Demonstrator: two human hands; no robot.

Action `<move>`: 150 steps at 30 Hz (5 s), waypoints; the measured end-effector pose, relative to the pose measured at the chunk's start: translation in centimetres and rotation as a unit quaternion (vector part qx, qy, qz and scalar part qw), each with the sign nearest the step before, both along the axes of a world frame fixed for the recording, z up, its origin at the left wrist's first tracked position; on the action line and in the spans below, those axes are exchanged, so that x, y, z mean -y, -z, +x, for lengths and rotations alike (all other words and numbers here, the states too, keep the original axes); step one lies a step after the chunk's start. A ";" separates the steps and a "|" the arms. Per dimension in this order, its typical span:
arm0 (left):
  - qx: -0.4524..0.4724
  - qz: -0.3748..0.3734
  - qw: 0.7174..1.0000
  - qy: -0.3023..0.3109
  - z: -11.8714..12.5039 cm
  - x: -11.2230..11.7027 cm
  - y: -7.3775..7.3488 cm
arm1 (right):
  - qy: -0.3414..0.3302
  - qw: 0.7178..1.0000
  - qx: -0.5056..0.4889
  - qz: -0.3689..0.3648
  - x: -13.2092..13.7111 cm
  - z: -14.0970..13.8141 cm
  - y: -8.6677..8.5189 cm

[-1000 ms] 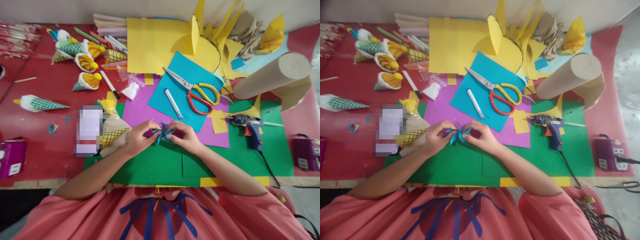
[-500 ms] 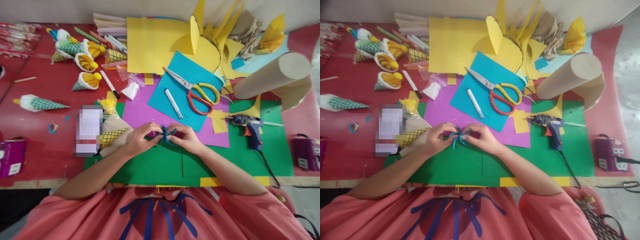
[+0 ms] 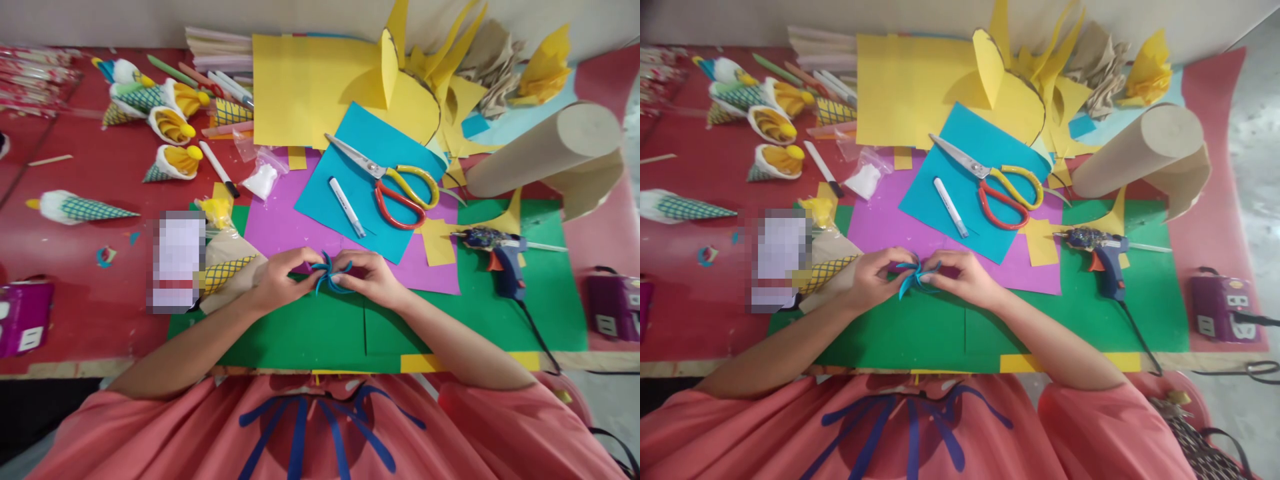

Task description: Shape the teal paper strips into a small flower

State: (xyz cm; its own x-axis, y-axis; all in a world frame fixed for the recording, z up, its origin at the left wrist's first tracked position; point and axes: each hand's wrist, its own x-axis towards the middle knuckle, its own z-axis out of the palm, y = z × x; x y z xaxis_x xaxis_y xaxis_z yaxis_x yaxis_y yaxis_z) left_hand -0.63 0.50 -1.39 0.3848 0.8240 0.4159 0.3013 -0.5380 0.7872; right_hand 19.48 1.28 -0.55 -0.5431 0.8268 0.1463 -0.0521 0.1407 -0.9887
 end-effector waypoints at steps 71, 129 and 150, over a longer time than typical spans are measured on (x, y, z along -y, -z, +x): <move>0.036 -0.030 0.999 -0.007 -0.1 -0.3 0.4 | 0.115 0.988 0.067 0.080 0.3 -0.1 0.8; 0.063 -0.105 0.992 0.043 -0.3 -0.2 0.6 | 0.103 0.991 0.025 0.082 0.5 -0.1 0.4; 0.012 -0.116 0.993 0.002 -0.3 -0.1 0.1 | 0.104 0.988 0.067 0.092 0.7 -0.1 0.8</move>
State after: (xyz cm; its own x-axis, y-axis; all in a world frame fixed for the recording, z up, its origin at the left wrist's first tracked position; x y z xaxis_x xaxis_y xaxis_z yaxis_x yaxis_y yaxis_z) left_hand -0.92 0.58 -1.46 0.3802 0.8975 0.2235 0.2800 -0.3420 0.8970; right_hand 19.40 0.60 -1.39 -0.3884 0.8891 0.2422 0.1269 0.3119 -0.9416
